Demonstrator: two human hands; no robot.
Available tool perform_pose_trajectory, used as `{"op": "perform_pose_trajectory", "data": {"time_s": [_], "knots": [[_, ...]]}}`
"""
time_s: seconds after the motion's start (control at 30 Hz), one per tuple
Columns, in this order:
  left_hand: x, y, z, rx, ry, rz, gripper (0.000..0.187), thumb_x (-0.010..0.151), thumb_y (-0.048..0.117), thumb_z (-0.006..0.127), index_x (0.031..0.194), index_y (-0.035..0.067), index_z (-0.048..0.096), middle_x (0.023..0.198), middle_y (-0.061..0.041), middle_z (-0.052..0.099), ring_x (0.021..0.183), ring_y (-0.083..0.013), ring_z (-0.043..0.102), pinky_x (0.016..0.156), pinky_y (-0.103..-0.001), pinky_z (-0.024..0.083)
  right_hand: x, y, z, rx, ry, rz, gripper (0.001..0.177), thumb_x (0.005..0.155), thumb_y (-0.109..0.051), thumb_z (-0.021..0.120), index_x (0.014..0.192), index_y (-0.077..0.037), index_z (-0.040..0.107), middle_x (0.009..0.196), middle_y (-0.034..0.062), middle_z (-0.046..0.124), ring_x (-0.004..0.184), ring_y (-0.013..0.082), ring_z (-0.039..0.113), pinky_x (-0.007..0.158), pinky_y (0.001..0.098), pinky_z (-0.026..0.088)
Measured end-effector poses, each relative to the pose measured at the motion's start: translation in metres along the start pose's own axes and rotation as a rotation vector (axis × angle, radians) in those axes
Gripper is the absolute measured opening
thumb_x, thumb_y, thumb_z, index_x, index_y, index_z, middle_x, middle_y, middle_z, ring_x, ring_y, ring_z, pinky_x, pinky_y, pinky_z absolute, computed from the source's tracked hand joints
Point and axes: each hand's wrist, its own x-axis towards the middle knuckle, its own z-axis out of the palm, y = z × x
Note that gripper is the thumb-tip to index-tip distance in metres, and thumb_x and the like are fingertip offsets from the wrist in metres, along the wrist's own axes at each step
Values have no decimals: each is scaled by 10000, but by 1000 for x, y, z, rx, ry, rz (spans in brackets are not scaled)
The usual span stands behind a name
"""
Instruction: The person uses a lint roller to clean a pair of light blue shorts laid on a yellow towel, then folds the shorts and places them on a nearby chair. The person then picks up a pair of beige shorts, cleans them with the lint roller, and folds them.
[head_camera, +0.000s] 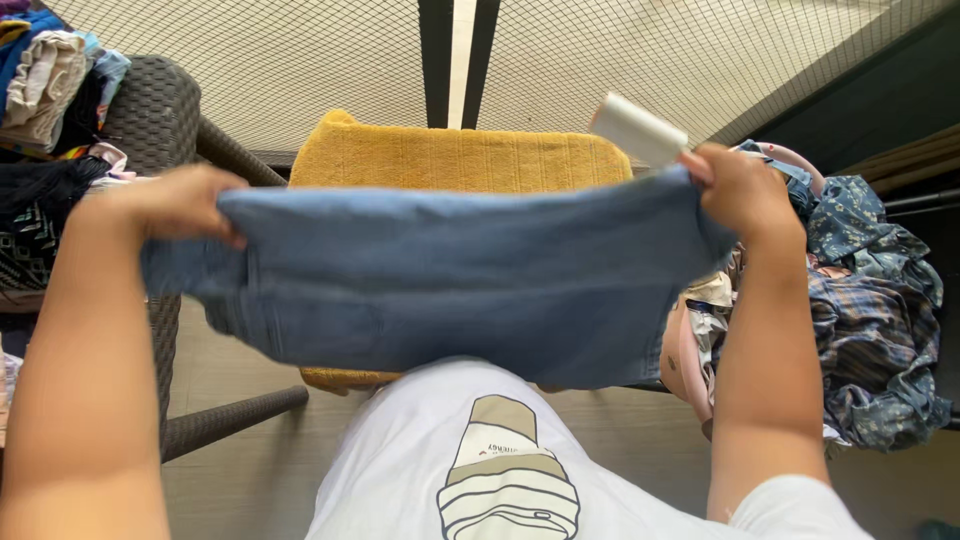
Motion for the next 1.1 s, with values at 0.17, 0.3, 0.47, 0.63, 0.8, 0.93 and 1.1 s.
{"op": "perform_pose_trajectory", "data": {"time_s": [0.17,0.3,0.47,0.63,0.8,0.93,1.1], "knots": [[95,3,-3,152,361,-228,1033,697,306,919,1545,126,358,1506,-208,444,1363,-364,436,1087,-590,356,104,-1,71,-43,223,-147,299,812,-91,700,1098,-158,750,1213,196,701,1103,401,655,921,527,496],[133,1,74,70,364,-194,967,817,445,826,1601,147,344,1604,-140,403,1511,-305,325,1257,-633,143,84,-6,144,120,180,-61,220,843,-93,703,1051,-150,746,1240,181,678,1076,364,660,892,484,518],[74,-27,194,-203,649,-135,799,790,359,853,1459,127,481,1620,-160,384,1459,-346,356,1174,-545,365,-65,4,209,221,127,129,198,1036,-113,583,1168,-134,729,1187,147,651,1125,373,620,977,497,503],[49,-61,265,-1494,731,-629,728,925,314,727,1467,-17,371,1404,-286,525,1223,-442,604,978,-548,536,-176,20,280,939,344,917,293,968,-22,622,1252,-91,610,1199,167,613,933,290,642,761,416,561],[101,-80,267,-2065,603,-271,671,943,309,717,1431,-40,418,1385,-199,574,1131,-356,665,834,-494,592,-168,12,285,1588,364,1101,329,985,-113,591,1304,-144,515,1085,57,649,770,191,720,601,357,622],[136,-49,230,-1998,849,-441,658,889,80,773,1415,-103,421,1429,-224,561,1224,-344,660,913,-509,616,-128,3,283,1442,351,1050,384,986,-125,690,1340,-106,542,1046,85,645,672,168,627,510,331,512],[102,-11,198,-1847,1177,-365,857,808,-36,688,1550,122,290,1411,-158,467,1129,-271,621,874,-453,615,-114,27,262,1444,326,1105,549,942,-107,733,1402,-155,437,1032,77,641,585,114,584,441,254,417]]}}
